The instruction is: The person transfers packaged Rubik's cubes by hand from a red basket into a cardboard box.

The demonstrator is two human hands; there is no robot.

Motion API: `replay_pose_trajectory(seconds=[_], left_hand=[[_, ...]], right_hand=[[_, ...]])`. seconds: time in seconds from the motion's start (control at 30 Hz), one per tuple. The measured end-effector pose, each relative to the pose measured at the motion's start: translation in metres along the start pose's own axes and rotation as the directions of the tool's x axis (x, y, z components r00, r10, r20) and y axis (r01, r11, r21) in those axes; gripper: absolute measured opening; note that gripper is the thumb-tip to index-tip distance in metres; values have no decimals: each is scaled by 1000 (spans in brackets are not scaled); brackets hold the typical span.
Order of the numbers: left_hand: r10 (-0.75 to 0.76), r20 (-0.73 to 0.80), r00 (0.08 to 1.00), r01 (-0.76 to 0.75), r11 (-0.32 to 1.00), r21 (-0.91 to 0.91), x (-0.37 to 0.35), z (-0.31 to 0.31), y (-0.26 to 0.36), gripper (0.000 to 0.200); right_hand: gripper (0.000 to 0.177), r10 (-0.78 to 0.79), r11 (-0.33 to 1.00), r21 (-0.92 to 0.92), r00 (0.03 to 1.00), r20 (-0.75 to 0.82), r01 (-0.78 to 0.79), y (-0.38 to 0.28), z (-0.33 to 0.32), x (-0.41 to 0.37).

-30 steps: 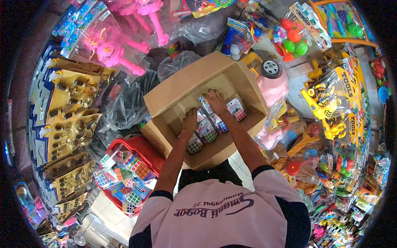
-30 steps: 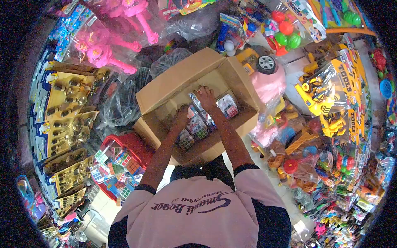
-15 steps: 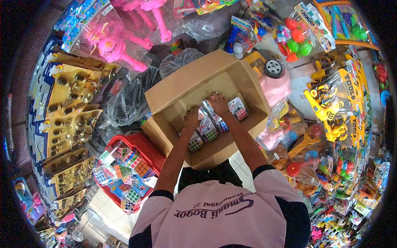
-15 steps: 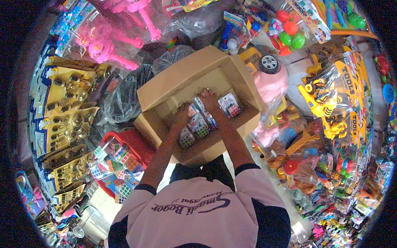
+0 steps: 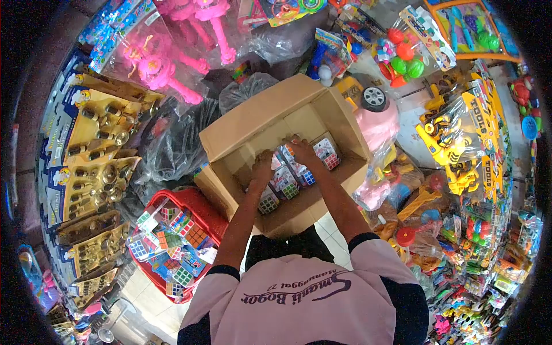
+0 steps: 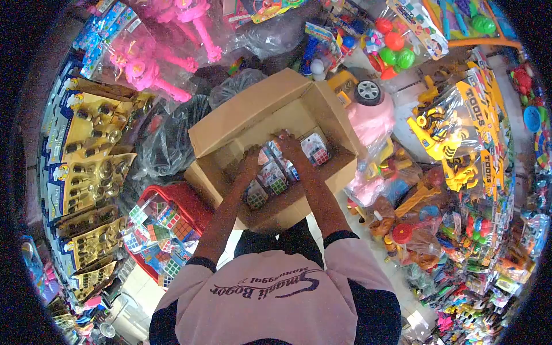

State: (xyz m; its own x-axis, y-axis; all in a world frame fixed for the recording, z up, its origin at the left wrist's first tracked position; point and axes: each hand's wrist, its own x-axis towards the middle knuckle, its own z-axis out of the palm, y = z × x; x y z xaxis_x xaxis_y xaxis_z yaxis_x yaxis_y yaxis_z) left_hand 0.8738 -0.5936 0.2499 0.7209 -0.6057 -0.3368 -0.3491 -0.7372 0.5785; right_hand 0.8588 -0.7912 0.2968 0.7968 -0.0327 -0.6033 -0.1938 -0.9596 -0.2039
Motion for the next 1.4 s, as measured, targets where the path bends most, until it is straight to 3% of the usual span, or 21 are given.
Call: replay_pose_trajectory(seconds=[0.2,0.27,0.37,0.47,0.57,0.6,0.67,0.77,0.83,0.87,0.9,0.93,1.0,1.13,1.17,1.27,1.33,1.4], left_hand=[[-49,-9,999,49,998,-39,-6,-5,3,81],[-90,-70,994,84,993,-82,-17,-6,2,82],[-157,-249,956,96,966,-241,-48,-15,6,69],[28,-246,969,-100,953,-286,-83,-25,5,43],[32,-95,995,-87,748,-659,-136,-68,41,25],[71,25,997,-29,663,-748,-154,-78,51,25],[184,239,953,124,484,-866,-186,-95,65,26],[358,434,827,202,530,-823,-229,-110,75,27],[505,456,733,177,505,-845,-247,-83,67,30],[570,463,679,168,492,-854,-255,-70,62,31],[553,534,640,45,667,-744,-263,-66,58,35],[552,569,610,-20,728,-685,-270,-50,47,35],[535,641,551,-158,820,-550,-279,-2,20,37],[408,621,669,-278,912,-300,-306,70,-33,38],[341,620,707,-226,939,-259,-315,80,-43,38],[174,568,804,-83,980,-183,-347,106,-67,39],[115,490,864,-21,981,-193,-374,114,-76,40],[81,522,849,48,972,-229,-392,116,-83,40]], right_hand=[[74,148,984,134,953,-263,-116,-15,-11,-51],[62,90,980,198,907,-411,-8,-9,-3,-74],[43,64,947,297,830,-553,125,-15,-3,-127],[28,186,888,440,771,-609,134,-36,5,-187],[19,271,846,509,693,-668,159,-52,30,-237],[18,285,839,515,662,-693,177,-57,39,-253],[15,364,764,625,692,-624,161,-67,55,-279],[19,423,670,739,786,-450,62,-68,98,-306],[30,434,579,815,861,-266,-40,-52,155,-310],[39,403,638,761,894,-196,-121,-33,207,-306],[43,407,561,756,908,102,-337,-31,215,-306],[46,381,488,683,837,394,-544,-28,229,-307],[47,357,467,711,848,392,-526,-26,276,-306],[46,337,396,696,799,497,-600,-39,310,-318],[44,368,437,699,822,435,-566,-49,311,-321],[46,372,359,858,900,229,-367,-72,321,-328],[47,377,311,888,902,211,-338,-90,325,-337],[46,344,277,903,911,227,-330,-108,337,-353]])
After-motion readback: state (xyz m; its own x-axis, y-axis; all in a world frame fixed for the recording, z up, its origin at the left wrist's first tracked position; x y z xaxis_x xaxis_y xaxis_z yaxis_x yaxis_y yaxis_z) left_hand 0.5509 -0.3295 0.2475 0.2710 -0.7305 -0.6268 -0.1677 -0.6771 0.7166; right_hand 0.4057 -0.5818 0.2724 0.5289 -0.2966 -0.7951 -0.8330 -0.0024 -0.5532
